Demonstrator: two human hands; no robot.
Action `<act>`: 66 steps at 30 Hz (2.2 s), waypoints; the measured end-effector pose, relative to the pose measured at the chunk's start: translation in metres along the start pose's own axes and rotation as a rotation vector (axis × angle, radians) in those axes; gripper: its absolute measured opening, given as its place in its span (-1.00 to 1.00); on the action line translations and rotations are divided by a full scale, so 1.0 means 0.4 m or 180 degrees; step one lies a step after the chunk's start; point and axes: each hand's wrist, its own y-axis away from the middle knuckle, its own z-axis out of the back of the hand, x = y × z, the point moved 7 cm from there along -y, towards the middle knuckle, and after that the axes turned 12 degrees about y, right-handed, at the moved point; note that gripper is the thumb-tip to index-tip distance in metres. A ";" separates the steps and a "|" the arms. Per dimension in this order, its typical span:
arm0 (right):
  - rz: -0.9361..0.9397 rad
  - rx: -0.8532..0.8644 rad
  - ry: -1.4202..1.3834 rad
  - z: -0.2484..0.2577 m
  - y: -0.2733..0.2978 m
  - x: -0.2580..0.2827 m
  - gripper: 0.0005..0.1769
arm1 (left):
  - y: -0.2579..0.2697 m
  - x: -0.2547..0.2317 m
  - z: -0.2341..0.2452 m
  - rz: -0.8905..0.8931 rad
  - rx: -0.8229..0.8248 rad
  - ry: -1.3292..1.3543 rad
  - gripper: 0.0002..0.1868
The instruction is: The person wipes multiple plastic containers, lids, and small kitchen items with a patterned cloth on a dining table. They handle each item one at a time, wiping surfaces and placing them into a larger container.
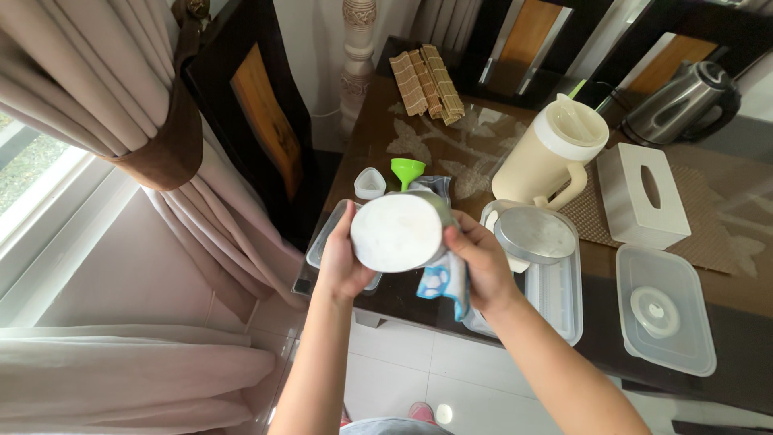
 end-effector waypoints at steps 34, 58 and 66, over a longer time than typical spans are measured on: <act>0.2878 -0.1186 0.3708 -0.132 0.060 -0.076 -0.61 | -0.007 0.073 -0.043 -0.0795 0.0236 0.1205 -0.54; 0.1153 -0.0710 0.2427 0.005 -0.076 0.093 -0.51 | 0.129 0.171 -0.151 -0.1874 0.0368 -0.3649 -0.81; 0.1766 -0.0892 0.2704 -0.059 0.035 0.083 -0.48 | 0.097 0.154 -0.175 -0.2009 0.0377 -0.4060 -0.81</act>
